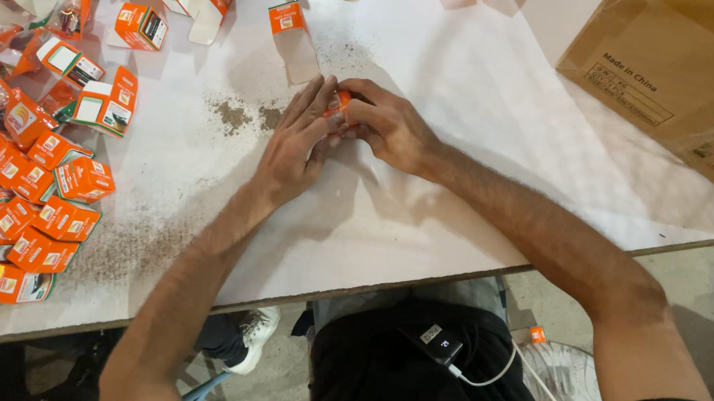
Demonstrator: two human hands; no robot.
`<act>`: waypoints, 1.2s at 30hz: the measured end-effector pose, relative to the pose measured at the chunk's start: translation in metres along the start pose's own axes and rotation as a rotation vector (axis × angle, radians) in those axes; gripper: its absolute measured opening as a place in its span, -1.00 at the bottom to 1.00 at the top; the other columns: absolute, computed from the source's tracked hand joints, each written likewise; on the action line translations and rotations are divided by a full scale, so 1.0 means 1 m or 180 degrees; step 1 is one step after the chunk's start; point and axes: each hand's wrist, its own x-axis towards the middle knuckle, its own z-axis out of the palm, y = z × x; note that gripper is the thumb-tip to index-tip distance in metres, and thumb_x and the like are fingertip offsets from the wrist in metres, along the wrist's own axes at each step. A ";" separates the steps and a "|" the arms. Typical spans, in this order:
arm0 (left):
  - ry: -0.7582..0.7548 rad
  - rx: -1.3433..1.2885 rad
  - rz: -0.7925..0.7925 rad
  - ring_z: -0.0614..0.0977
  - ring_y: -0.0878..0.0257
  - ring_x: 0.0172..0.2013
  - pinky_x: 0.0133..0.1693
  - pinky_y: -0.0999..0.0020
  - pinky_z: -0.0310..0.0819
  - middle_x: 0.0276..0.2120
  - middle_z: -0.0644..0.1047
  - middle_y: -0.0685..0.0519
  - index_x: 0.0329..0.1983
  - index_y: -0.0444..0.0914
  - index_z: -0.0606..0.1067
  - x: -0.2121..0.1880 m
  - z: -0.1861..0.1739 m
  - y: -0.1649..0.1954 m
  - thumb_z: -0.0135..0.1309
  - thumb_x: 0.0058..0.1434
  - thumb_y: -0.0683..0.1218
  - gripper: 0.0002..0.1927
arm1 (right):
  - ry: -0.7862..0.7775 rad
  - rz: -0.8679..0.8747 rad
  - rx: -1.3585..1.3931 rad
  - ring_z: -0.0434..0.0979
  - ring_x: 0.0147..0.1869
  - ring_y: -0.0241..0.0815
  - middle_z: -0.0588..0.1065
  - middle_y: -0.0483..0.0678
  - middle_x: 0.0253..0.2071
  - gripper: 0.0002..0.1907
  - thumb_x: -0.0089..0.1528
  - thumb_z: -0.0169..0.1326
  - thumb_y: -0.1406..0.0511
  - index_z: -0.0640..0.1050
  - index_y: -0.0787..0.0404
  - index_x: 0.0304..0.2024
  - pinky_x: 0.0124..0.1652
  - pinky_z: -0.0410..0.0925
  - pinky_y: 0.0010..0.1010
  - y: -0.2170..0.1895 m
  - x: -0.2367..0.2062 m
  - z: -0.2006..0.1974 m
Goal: The person picks up small orange product boxes, opens a plastic pouch, places a box inside, and presses the pouch closed, setting packed pouches with the other pouches on the table beside a cardboard shipping box.
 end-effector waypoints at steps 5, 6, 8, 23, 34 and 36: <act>0.0726 0.0258 -0.0690 0.39 -0.20 0.29 0.31 -0.05 0.25 0.28 0.39 -0.21 0.24 -0.28 0.42 0.018 -0.007 -0.023 0.25 0.21 -0.20 -0.48 | 0.0948 0.1213 0.1443 0.32 0.26 0.06 0.22 0.25 0.27 -0.46 0.36 0.19 0.34 0.38 0.23 0.37 0.23 0.27 -0.19 0.016 0.008 -0.011; 0.1162 0.0268 -0.1026 0.43 -0.18 0.24 0.29 -0.04 0.29 0.23 0.44 -0.18 0.26 -0.32 0.39 0.028 -0.007 -0.031 0.26 0.22 -0.18 -0.46 | 0.0951 0.0902 -0.0699 0.25 0.36 0.16 0.15 0.27 0.36 -0.36 0.25 0.26 0.35 0.36 0.18 0.36 0.29 0.22 -0.08 0.020 0.010 -0.022; 0.1786 0.0812 -0.0871 0.41 -0.27 0.11 0.15 -0.08 0.27 0.09 0.40 -0.32 0.16 -0.53 0.34 0.053 -0.014 -0.050 0.35 0.10 -0.13 -0.34 | 0.0817 0.0477 -0.2444 0.09 0.52 0.27 0.02 0.29 0.49 -0.22 0.17 0.34 0.31 0.29 0.17 0.39 0.39 0.12 0.05 0.023 0.010 -0.032; 0.1249 0.0382 -0.1253 0.50 -0.12 -0.02 0.06 0.17 0.38 -0.05 0.46 -0.33 0.27 -0.38 0.36 0.045 -0.115 -0.193 0.05 0.16 -0.33 -0.45 | 0.0245 0.1157 0.0148 0.40 0.24 0.16 0.28 0.19 0.16 -0.29 0.33 0.13 0.29 0.14 0.35 0.43 0.18 0.41 -0.13 0.002 0.014 -0.008; -0.0084 0.0975 -0.3640 0.65 -0.13 -0.17 -0.20 -0.05 0.55 -0.18 0.57 -0.20 -0.02 -0.24 0.43 0.022 -0.181 -0.255 0.33 0.14 -0.06 -0.58 | -0.0281 0.0569 -0.0663 0.35 0.30 0.18 0.35 0.23 0.18 -0.34 0.42 0.09 0.32 0.08 0.44 0.41 0.43 -0.07 0.16 0.004 0.018 0.009; -0.0025 0.0224 -0.3835 0.67 0.00 -0.29 -0.34 0.08 0.56 -0.26 0.57 -0.07 -0.01 -0.20 0.42 0.026 -0.170 -0.242 0.30 0.15 -0.12 -0.61 | -0.0320 0.0691 -0.0306 0.36 0.28 0.16 0.41 0.15 0.14 -0.41 0.34 0.14 0.36 0.21 0.36 0.34 0.39 0.08 0.04 0.001 0.018 0.004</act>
